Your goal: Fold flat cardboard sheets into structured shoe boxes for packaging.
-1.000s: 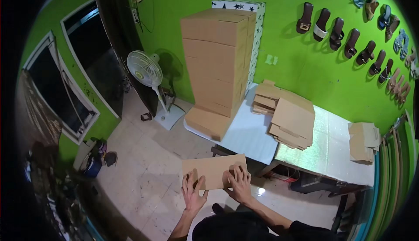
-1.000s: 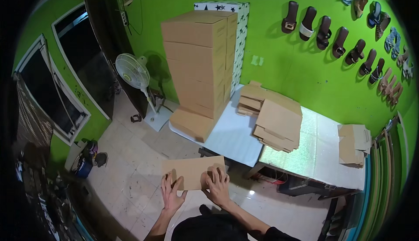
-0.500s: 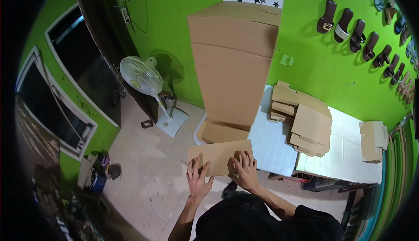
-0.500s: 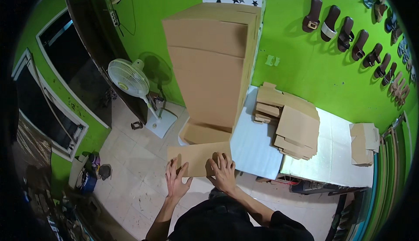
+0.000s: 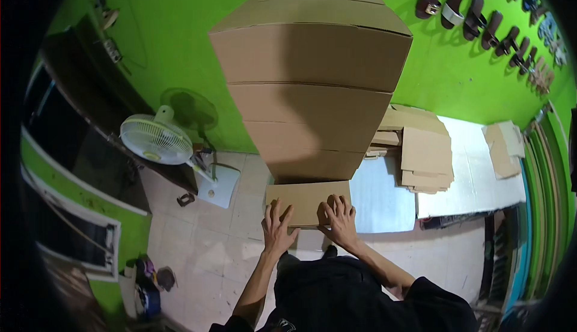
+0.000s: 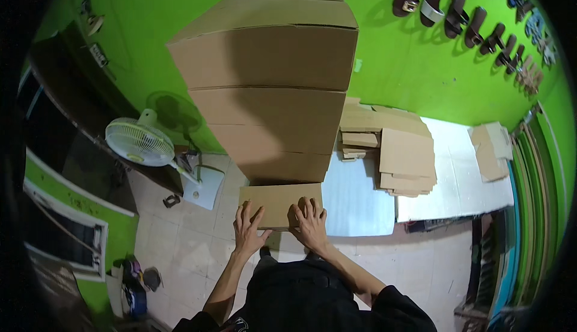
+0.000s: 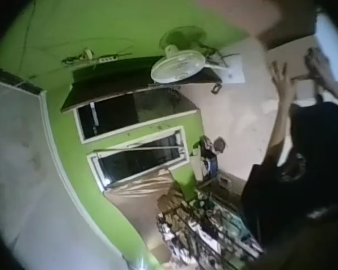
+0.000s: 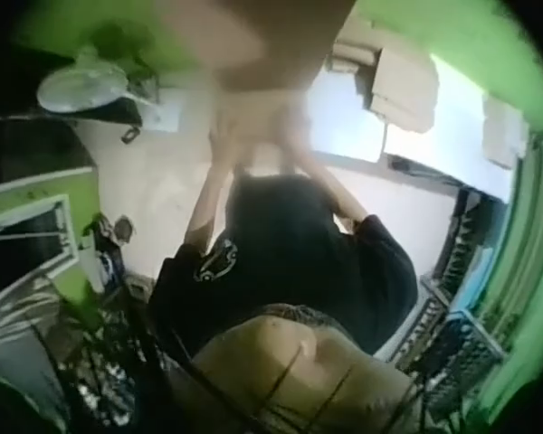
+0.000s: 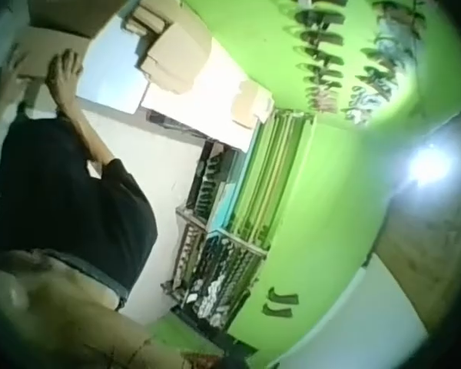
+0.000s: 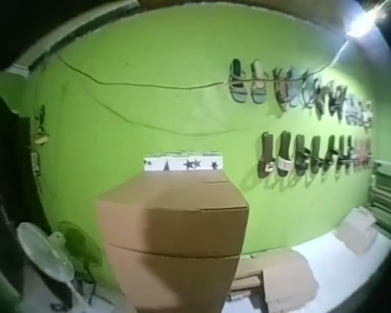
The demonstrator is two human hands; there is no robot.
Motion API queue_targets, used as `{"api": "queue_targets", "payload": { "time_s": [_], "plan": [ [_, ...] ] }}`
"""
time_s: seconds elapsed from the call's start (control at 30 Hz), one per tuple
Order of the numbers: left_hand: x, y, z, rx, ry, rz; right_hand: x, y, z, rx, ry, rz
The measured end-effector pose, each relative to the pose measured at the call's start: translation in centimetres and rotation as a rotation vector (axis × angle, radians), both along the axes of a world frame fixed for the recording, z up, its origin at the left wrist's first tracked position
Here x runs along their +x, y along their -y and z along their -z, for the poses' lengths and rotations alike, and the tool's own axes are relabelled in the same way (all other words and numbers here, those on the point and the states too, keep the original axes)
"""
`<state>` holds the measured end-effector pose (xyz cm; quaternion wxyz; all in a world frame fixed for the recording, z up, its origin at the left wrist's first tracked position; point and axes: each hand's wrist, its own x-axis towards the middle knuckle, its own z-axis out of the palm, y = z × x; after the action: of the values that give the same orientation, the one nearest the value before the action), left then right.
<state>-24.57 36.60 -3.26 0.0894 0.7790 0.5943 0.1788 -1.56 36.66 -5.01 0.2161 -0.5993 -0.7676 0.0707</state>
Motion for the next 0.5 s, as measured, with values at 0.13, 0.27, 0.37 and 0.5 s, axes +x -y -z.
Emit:
{"api": "queue_targets", "payload": {
  "time_s": [0.13,0.27,0.37,0.5],
  "plan": [
    [-1.4,-1.8,0.5,-0.019,-0.155,0.08,-2.2,-0.2,-0.5,-0.049,0.075,0.089],
    [-3.0,-3.2,1.5,0.066,-0.112,0.338,-5.1,0.6,-0.1,-0.033,0.064,0.122],
    [-3.7,-5.0,1.8,0.047,-0.098,0.411,-6.2,0.0,0.5,-0.046,0.098,0.181],
    [-4.3,-5.9,2.1,0.062,-0.102,0.462,-6.9,-0.2,1.3,-0.032,0.181,0.232]
  ]
}}
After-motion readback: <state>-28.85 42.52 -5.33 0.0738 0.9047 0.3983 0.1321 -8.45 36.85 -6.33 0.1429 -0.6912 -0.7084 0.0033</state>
